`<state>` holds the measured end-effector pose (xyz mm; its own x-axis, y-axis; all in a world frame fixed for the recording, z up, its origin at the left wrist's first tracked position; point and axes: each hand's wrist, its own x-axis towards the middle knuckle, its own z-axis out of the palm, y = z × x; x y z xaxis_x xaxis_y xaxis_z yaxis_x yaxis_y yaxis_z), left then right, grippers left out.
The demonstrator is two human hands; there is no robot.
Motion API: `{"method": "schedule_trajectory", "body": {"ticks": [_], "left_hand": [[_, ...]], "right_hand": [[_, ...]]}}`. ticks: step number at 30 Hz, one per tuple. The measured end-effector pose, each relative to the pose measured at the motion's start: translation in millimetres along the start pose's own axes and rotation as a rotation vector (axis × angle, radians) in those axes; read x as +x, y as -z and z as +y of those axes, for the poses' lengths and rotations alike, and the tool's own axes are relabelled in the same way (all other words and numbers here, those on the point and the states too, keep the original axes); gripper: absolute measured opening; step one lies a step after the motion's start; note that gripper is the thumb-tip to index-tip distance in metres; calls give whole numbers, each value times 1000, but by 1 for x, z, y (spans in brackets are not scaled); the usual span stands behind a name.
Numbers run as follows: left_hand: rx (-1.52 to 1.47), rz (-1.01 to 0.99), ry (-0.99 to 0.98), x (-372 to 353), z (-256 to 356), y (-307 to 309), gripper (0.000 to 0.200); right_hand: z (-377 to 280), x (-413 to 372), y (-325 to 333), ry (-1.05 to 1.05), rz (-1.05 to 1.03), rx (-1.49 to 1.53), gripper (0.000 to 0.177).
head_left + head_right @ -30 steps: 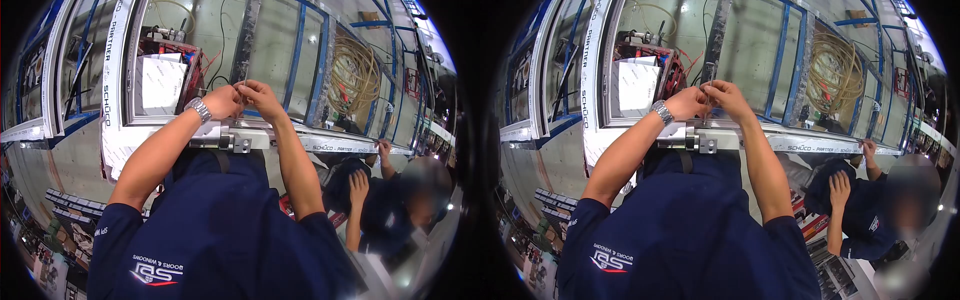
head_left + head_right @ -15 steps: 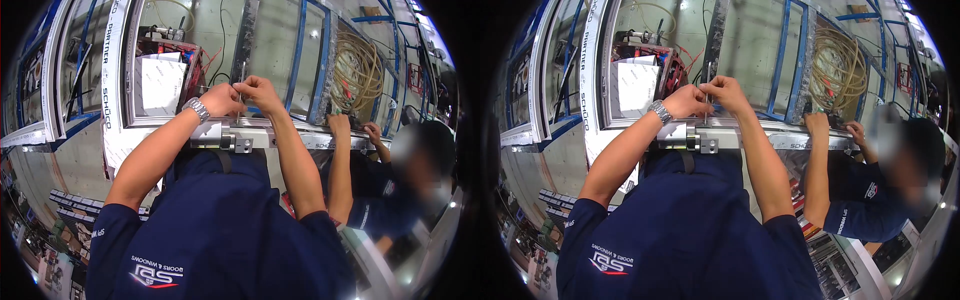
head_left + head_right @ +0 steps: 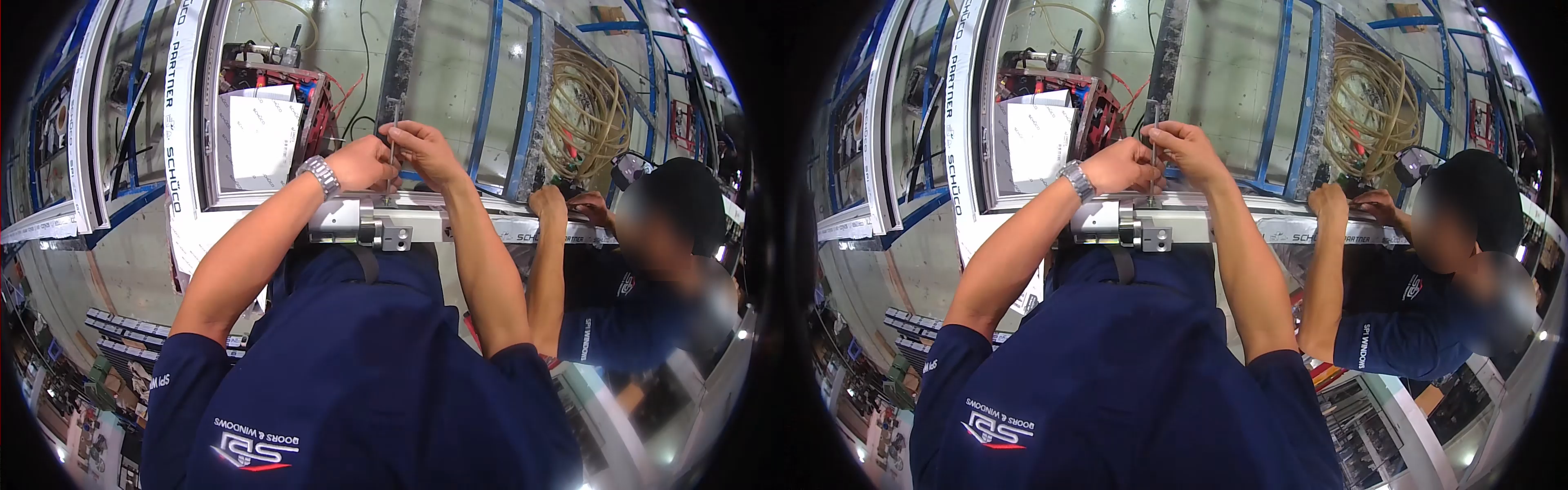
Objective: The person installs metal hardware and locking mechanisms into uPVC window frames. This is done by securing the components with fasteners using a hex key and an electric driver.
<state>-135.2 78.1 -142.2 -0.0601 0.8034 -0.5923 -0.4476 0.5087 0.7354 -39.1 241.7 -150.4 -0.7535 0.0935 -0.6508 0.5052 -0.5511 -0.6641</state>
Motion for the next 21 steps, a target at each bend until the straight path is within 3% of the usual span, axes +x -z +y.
{"method": "schedule_trajectory", "body": {"ticks": [6, 9, 10, 13, 16, 19, 21], "left_hand": [[489, 71, 71, -6, 21, -2, 19], [-40, -20, 37, -4, 7, 1, 18], [-121, -31, 66, -6, 9, 1, 19], [524, 24, 112, -12, 34, -3, 18], [164, -24, 40, -4, 15, 1, 17], [-44, 2, 111, -3, 9, 1, 16], [190, 53, 131, -3, 12, -1, 17]], "right_hand": [[1, 7, 0, 25, 119, -296, 26], [-3, -1, -3, -34, 12, 13, 26], [-1, 1, 0, -10, 26, -68, 26], [-2, 5, 1, 34, 61, -230, 23], [-8, 3, -1, 30, 38, -197, 20], [-7, 4, 5, 35, -1, -149, 19], [-7, 4, 2, 27, 47, -209, 22]]}}
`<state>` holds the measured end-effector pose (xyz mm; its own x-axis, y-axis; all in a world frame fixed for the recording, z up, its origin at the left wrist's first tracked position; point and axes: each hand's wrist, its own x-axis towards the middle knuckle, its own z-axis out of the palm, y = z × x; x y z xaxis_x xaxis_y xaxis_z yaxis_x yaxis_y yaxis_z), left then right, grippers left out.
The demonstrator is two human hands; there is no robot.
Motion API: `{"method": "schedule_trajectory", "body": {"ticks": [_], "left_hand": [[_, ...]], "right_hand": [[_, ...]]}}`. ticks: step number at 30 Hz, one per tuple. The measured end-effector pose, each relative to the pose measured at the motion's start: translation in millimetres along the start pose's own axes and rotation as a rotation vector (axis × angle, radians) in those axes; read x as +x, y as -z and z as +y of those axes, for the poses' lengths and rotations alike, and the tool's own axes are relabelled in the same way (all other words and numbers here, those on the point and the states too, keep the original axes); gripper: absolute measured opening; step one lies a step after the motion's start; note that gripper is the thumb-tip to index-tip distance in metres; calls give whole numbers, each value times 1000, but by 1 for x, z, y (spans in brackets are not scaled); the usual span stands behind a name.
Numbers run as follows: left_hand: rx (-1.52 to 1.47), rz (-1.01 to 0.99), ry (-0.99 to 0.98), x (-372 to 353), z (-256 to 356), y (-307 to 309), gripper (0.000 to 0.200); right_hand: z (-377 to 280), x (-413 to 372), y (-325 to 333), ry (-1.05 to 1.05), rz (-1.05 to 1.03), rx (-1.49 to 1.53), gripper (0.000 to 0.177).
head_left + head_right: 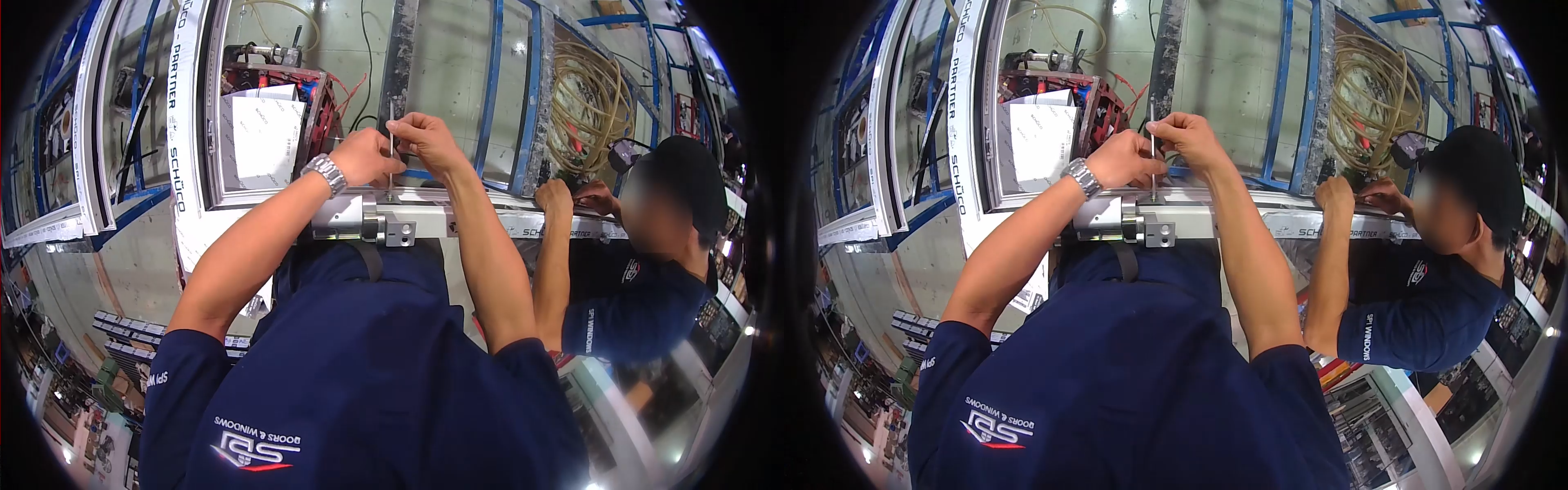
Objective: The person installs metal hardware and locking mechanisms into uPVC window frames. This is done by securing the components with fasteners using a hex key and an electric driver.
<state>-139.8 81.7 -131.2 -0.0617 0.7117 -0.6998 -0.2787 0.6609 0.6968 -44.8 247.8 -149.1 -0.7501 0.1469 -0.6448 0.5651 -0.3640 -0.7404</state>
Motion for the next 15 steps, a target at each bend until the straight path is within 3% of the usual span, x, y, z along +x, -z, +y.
{"method": "schedule_trajectory", "body": {"ticks": [1, 4, 7, 10, 13, 15], "left_hand": [[116, 33, 8, 0, 2, 0, 17], [-236, -55, -54, 6, -10, 0, 18], [-340, -59, -5, 3, -2, -2, 17], [347, 141, 57, -12, 30, -4, 17], [202, 121, -50, 0, 12, -6, 17], [-99, 68, -40, 6, 3, -6, 18]], "right_hand": [[-2, -1, -2, -12, -25, 47, 21], [-2, -4, -2, -22, -70, 131, 21], [12, 4, 2, 11, -40, 101, 21], [17, 7, 1, 12, 29, 74, 19], [8, 0, -4, -21, 43, 130, 19], [-5, -9, -11, -27, 33, 245, 20]]}}
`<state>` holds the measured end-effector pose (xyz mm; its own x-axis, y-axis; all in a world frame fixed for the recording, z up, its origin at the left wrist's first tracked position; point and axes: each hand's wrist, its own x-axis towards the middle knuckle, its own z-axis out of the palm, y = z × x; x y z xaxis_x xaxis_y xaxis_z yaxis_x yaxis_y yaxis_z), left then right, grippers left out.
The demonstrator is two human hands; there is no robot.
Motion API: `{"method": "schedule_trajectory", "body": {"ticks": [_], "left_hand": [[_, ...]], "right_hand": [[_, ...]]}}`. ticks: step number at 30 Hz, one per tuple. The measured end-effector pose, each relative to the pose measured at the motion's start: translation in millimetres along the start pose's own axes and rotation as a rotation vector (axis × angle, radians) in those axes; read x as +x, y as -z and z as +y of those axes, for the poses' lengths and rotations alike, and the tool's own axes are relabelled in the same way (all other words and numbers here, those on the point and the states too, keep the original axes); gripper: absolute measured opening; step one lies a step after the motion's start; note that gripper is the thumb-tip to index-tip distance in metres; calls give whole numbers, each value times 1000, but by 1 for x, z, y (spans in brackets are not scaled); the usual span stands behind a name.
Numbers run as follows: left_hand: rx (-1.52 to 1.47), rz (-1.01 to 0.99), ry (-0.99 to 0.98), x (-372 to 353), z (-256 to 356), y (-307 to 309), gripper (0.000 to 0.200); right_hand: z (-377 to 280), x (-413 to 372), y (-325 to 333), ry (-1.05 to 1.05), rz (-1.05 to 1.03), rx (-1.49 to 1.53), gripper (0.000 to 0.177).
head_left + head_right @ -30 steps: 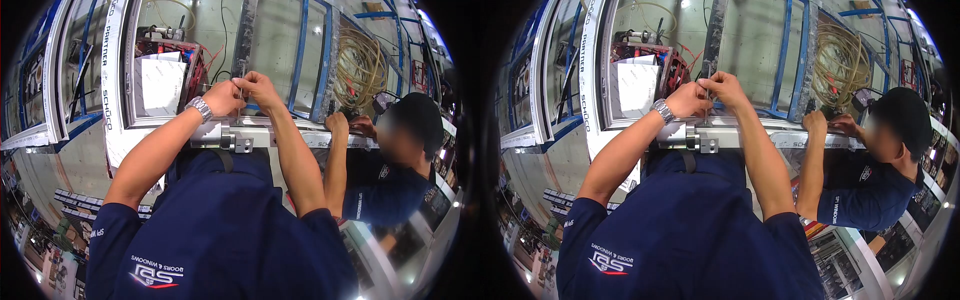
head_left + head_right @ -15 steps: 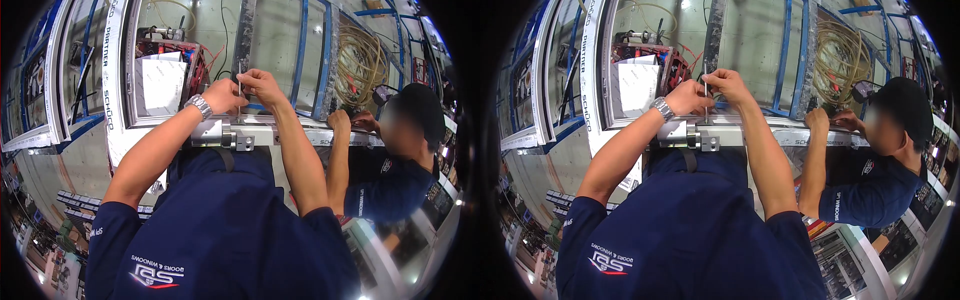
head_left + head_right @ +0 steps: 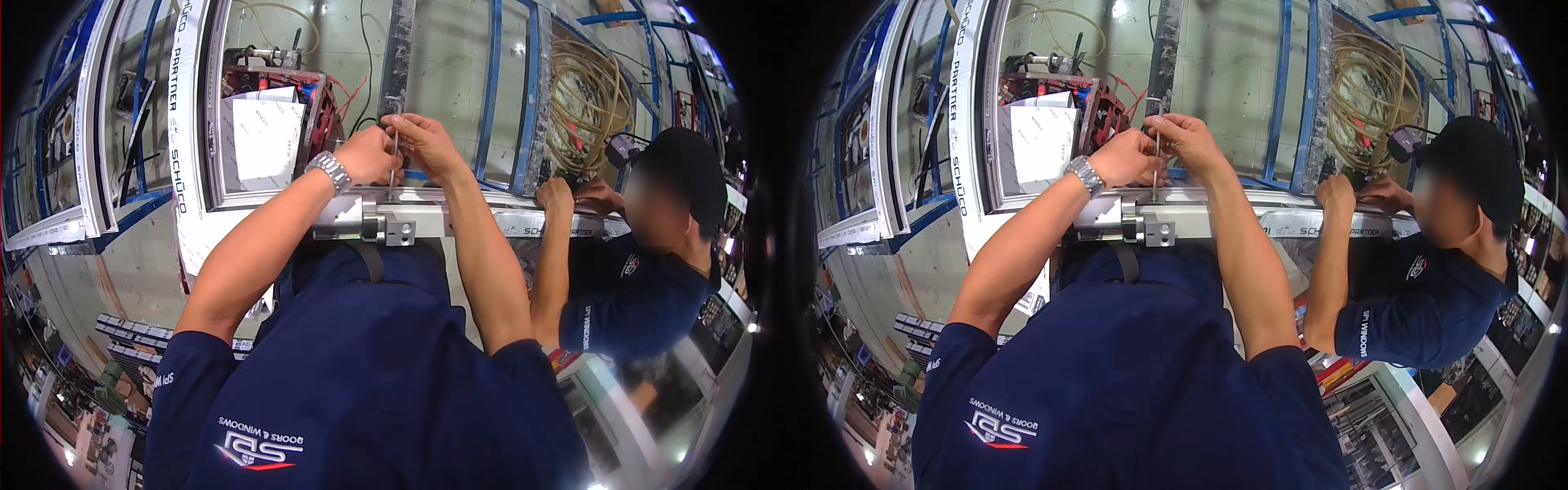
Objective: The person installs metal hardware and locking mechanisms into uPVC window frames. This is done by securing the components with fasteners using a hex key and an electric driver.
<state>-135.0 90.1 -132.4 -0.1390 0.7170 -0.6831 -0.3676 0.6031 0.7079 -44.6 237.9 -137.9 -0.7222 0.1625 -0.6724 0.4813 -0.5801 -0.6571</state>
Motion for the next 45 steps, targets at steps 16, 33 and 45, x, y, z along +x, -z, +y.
{"method": "schedule_trajectory", "body": {"ticks": [16, 33, 45], "left_hand": [[267, 40, -33, -13, 19, -1, 22], [220, 121, -78, -11, 11, -6, 27], [90, 64, -72, -8, 2, -3, 24]], "right_hand": [[7, 14, 4, 39, 46, -164, 22], [-8, 15, 0, 121, 142, -56, 48], [6, 36, -4, 142, 68, 58, 29]]}}
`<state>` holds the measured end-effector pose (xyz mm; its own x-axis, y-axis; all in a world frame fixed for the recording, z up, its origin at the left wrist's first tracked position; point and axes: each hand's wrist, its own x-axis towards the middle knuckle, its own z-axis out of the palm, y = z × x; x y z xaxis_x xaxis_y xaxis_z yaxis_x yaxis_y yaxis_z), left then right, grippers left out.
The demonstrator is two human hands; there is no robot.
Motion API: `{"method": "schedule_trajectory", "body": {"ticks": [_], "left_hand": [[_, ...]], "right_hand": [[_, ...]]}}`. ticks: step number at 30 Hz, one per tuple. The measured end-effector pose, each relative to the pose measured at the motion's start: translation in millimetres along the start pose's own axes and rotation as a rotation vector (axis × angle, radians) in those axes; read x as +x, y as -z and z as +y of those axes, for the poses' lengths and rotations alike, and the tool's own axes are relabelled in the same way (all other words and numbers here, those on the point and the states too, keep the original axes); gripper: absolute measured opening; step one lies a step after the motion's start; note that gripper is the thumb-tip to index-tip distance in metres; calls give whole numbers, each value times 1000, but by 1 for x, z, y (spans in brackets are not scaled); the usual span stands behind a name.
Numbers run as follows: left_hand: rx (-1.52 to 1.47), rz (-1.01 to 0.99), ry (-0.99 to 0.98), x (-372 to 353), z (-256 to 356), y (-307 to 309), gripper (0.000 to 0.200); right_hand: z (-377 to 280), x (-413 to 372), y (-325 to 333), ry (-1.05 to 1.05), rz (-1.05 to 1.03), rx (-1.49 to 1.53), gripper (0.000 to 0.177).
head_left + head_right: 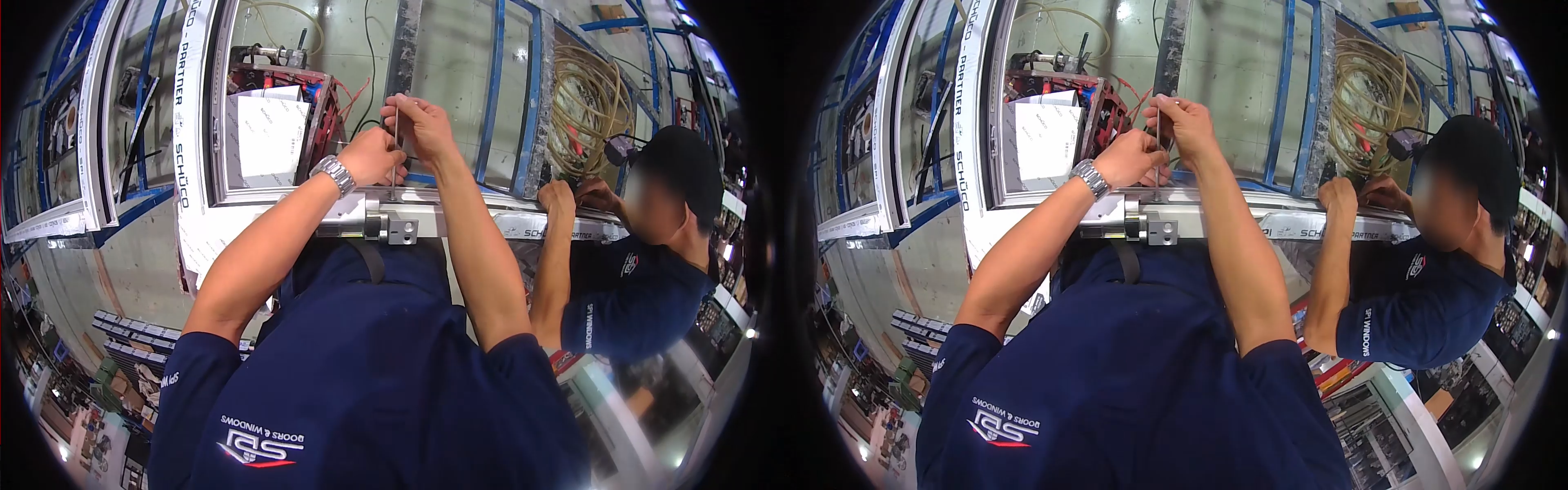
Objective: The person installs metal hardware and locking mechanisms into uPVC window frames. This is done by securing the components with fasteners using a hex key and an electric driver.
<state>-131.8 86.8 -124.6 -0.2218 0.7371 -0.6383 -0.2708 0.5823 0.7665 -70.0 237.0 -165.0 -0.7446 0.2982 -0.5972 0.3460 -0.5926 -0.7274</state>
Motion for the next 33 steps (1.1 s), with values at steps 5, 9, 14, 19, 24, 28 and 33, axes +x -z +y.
{"method": "schedule_trajectory", "body": {"ticks": [5, 9, 14, 19, 24, 28, 33], "left_hand": [[63, 57, 42, -3, 2, -5, 22], [-160, 10, 96, -2, -1, -2, 23], [86, 4, 72, -4, 9, -5, 23], [-50, -9, 85, -5, 5, -5, 22], [-51, -26, 72, -3, 2, -6, 20], [-260, -111, 144, -4, -5, 3, 20], [-188, -137, 116, -2, -1, 4, 20]], "right_hand": [[-26, -28, -33, 408, 212, -1157, 40], [-20, -18, -16, 70, -13, -173, 40], [-32, -1, -15, 81, 41, -710, 35], [-17, 3, -32, 236, 241, -839, 29], [0, 20, -16, 143, 64, -934, 36], [-11, 25, -26, 140, 13, -1328, 40], [-26, -4, 14, -260, -279, -63, 39]]}}
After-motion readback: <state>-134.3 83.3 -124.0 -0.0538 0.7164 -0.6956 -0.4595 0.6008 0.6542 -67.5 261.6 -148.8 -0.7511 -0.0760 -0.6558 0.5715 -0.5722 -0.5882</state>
